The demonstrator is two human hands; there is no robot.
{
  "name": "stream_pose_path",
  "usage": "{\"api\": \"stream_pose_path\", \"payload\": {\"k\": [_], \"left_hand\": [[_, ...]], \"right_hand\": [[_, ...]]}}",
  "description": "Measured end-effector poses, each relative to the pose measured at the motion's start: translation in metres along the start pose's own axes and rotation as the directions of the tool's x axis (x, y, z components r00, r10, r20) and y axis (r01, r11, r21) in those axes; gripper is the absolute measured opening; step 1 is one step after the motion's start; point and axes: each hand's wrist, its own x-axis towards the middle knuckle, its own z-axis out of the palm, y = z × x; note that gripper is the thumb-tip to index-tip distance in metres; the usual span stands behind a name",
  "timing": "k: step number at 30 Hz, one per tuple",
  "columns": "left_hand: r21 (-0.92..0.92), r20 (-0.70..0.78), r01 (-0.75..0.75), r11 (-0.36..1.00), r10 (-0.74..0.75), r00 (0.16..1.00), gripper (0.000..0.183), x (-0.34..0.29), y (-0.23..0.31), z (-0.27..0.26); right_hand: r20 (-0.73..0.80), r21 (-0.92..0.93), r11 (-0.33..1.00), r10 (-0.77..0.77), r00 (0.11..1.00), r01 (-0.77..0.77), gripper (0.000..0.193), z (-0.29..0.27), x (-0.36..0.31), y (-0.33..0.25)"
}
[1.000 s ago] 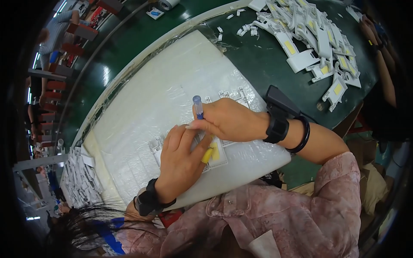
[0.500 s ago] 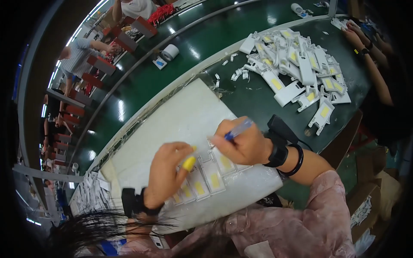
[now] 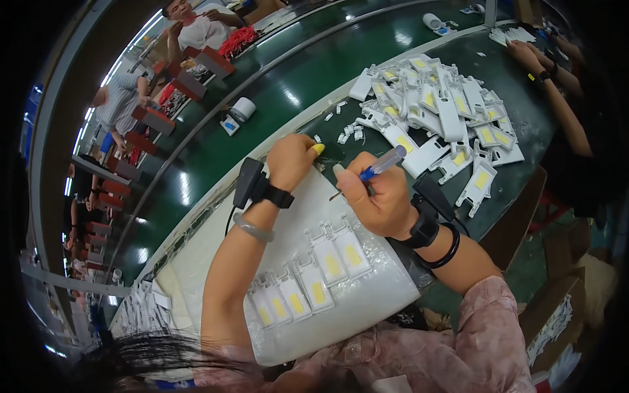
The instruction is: The person arranges white plastic components on a surface and uses a tool to peel adhesive backing from yellow strips before pressing them onto the components. They then pick up a battery and a wire, inserting them into a component housing and using a tool to press down on the internal parts.
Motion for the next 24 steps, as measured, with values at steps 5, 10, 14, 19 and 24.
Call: {"api": "stream_pose_path", "payload": {"k": [5, 10, 14, 19, 24], "left_hand": [[0.169, -0.151, -0.076, 0.983, 0.102, 0.983, 0.013, 0.012, -0.007, 0.025], [0.080, -0.187, -0.178, 0.981, 0.190, 0.964, 0.012, 0.005, -0.017, 0.022], [-0.106, -0.274, -0.235, 0.966, 0.199, 0.941, 0.011, -0.025, -0.013, -0.008], [-0.203, -0.117, -0.141, 0.969, 0.119, 0.986, 0.023, -0.108, -0.052, -0.050], [-0.400, -0.039, -0.003, 0.917, -0.014, 0.999, 0.013, -0.211, -0.062, -0.070]], "right_hand": [[0.021, -0.004, 0.999, -0.034, 0.999, 0.034, 0.019, 0.001, 0.000, 0.000], [0.056, -0.031, 0.999, -0.034, 0.998, 0.036, 0.019, 0.006, -0.003, 0.007], [0.114, -0.044, 0.999, 0.011, 0.993, -0.006, 0.019, 0.004, -0.006, 0.003], [0.224, -0.104, 0.995, 0.015, 0.974, 0.009, 0.017, 0.010, -0.010, 0.006], [0.455, -0.106, 0.991, -0.025, 0.890, 0.083, 0.003, 0.023, -0.008, 0.000]]}}
